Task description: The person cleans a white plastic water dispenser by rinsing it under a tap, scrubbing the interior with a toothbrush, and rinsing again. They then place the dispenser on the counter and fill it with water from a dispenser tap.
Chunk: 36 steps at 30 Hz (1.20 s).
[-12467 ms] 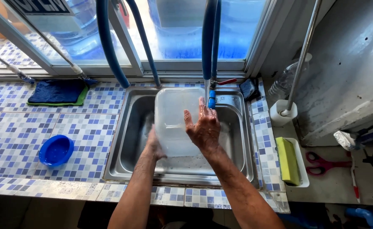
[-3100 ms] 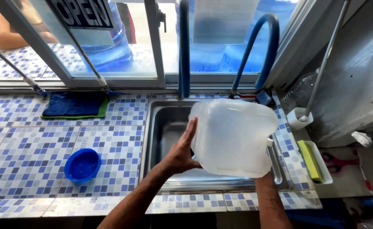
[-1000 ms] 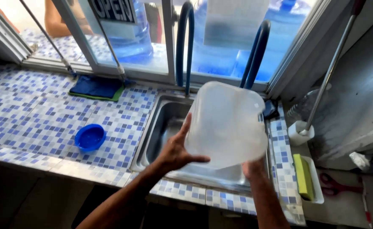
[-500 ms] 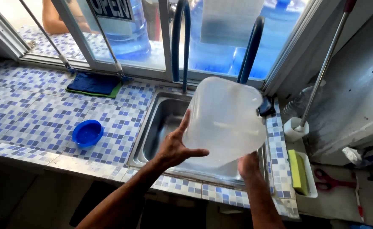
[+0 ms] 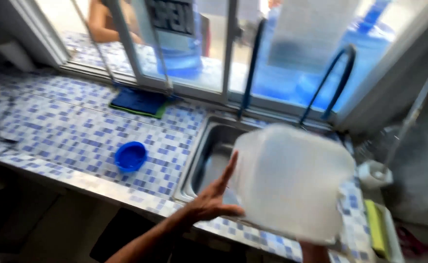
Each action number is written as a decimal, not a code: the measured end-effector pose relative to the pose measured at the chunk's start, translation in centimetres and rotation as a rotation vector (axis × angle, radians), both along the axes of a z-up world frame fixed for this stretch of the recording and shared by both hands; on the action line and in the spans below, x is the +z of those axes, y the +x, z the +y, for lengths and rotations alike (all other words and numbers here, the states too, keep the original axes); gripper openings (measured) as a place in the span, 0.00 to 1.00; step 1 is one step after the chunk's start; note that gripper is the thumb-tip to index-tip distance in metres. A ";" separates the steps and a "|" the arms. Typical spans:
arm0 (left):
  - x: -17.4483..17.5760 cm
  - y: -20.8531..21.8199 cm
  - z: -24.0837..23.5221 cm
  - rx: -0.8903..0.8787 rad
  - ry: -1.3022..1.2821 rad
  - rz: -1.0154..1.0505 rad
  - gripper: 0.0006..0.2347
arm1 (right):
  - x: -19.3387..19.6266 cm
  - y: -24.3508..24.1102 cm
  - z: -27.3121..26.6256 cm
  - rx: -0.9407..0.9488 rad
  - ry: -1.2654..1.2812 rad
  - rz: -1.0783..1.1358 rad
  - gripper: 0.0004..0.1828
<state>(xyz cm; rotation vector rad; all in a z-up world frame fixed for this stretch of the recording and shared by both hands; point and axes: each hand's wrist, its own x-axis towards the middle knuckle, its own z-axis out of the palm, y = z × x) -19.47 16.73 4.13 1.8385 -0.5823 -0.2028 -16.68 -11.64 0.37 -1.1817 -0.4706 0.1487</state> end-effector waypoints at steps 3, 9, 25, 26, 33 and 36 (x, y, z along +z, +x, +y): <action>-0.7 -2.1 4.7 -0.221 -0.572 0.427 0.45 | 1.3 1.3 5.9 0.073 0.023 -0.035 0.51; 2.3 -4.1 17.7 -0.118 -0.774 0.371 0.49 | 3.0 3.7 18.1 0.222 0.044 -0.090 0.53; 3.5 -2.6 46.5 0.461 -0.128 0.110 0.50 | 6.1 11.8 49.8 0.277 0.037 0.033 0.57; 3.2 -1.4 47.5 0.634 0.031 0.187 0.51 | 4.9 13.5 51.4 0.314 0.087 -0.013 0.52; -1.5 10.1 53.7 0.973 -0.155 0.080 0.50 | 0.0 20.7 60.6 0.159 -0.142 -0.312 0.61; -2.1 13.6 55.4 0.994 -0.097 0.190 0.52 | -2.2 22.4 62.1 0.073 -0.282 -0.195 0.66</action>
